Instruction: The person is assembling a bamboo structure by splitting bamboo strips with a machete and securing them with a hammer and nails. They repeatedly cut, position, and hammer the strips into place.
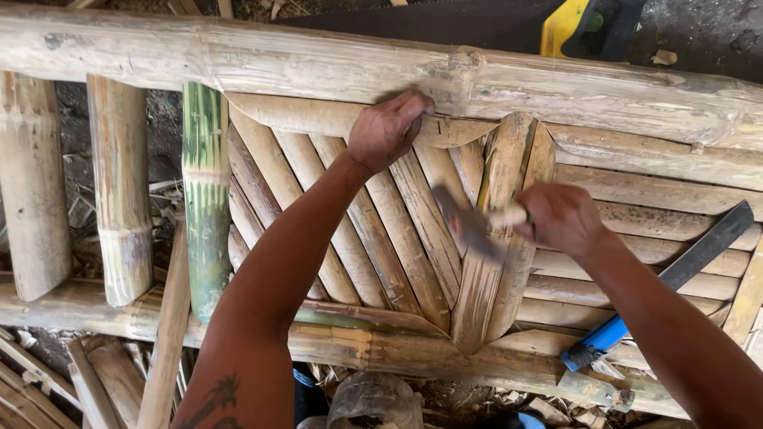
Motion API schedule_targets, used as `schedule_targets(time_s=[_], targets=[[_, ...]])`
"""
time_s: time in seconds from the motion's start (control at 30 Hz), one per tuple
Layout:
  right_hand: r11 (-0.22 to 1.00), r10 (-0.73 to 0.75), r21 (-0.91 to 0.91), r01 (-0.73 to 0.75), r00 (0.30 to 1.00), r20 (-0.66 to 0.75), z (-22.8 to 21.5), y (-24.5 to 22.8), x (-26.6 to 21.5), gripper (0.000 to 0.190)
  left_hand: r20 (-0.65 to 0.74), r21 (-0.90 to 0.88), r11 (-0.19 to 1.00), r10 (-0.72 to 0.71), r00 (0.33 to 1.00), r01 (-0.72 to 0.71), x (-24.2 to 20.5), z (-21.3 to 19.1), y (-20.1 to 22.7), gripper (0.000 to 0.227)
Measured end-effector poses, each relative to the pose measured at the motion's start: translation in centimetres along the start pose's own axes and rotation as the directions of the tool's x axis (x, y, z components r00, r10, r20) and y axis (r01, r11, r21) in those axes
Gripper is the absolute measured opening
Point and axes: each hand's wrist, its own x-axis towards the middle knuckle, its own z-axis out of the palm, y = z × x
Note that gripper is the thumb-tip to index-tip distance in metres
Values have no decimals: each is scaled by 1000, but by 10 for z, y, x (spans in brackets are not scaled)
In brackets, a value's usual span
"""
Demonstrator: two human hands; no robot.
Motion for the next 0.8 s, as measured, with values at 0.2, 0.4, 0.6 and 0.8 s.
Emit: schedule_targets(time_s=[0.2,0.4,0.6,0.8], targets=[[978,-145,116,175,963,-228,-4,17,4,30,61,-15,999,-48,997,49,4,-1,0,23],[995,47,-86,-44,998,31,16,38,0,20,46,-7,996,-88,995,88,3,-5,7,29],[997,-56,-60,51,996,-74,16,37,3,25,18,-21,999,-37,999,37,1,-4,1,29],[957,-226,128,260,945,-237,1,35,13,27,3,-24,998,-64,998,64,-6,4,-4,25]])
